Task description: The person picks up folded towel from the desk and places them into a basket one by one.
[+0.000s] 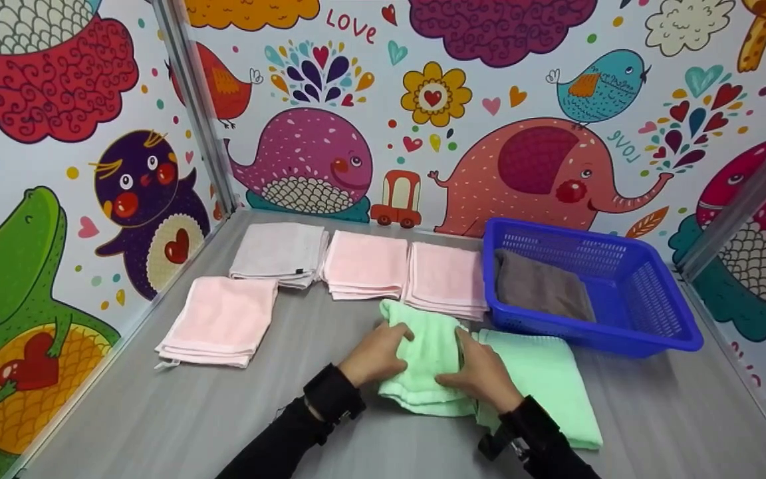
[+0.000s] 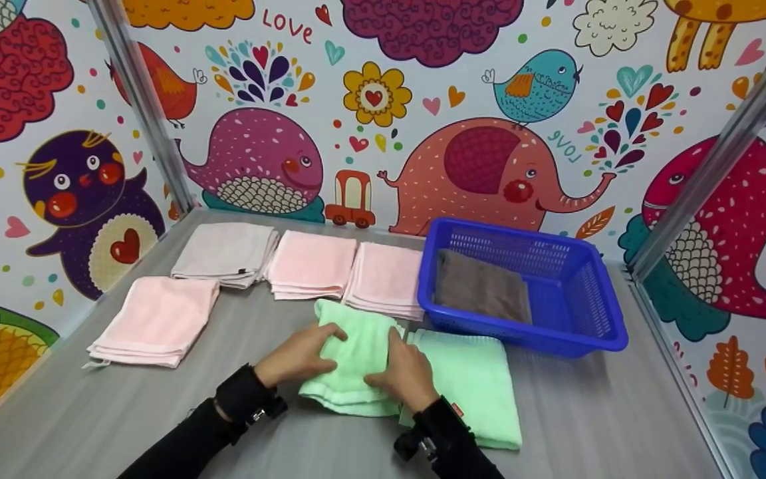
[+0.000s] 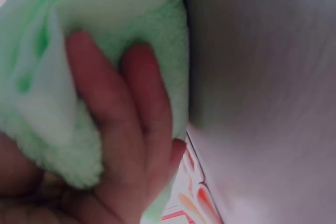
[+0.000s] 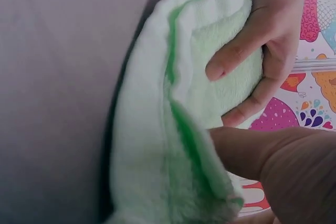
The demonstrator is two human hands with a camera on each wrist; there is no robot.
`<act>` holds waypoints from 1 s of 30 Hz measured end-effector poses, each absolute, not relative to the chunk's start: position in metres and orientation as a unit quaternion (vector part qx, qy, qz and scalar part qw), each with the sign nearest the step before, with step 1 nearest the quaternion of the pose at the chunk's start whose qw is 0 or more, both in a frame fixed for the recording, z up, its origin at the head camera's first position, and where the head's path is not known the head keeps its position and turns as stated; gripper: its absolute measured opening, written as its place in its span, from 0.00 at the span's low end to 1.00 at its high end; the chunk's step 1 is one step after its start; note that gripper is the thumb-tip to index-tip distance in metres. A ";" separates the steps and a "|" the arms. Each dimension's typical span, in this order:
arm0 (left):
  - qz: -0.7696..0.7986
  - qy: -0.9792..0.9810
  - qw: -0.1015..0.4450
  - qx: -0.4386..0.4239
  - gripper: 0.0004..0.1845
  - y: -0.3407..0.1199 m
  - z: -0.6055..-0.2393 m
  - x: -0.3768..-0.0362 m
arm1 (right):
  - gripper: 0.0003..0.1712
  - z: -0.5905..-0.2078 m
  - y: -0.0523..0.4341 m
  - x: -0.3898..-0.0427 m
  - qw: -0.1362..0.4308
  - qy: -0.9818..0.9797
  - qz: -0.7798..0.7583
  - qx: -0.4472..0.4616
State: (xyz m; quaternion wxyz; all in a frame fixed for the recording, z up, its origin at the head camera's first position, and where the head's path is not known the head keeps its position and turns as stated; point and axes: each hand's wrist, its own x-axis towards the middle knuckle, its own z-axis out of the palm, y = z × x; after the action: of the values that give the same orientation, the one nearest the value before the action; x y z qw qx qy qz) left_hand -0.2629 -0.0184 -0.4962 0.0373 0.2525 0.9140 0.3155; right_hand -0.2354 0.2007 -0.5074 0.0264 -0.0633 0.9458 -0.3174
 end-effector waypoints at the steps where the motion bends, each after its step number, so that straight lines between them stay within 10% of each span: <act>1: 0.315 0.914 0.036 0.254 0.24 -0.019 -0.496 -0.263 | 0.58 -0.508 0.199 -0.235 0.025 0.943 -0.324 -0.069; 30: 0.350 0.899 0.040 0.259 0.25 -0.023 -0.483 -0.266 | 0.35 -0.494 0.204 -0.237 -0.021 0.917 -0.360 -0.172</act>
State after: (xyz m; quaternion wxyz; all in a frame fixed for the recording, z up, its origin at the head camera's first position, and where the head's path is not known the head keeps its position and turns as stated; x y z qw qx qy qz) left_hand -0.2658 -0.0226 -0.4827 0.0402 0.2586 0.8994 0.3500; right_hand -0.2365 0.2044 -0.4938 -0.0214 -0.1725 0.9167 -0.3598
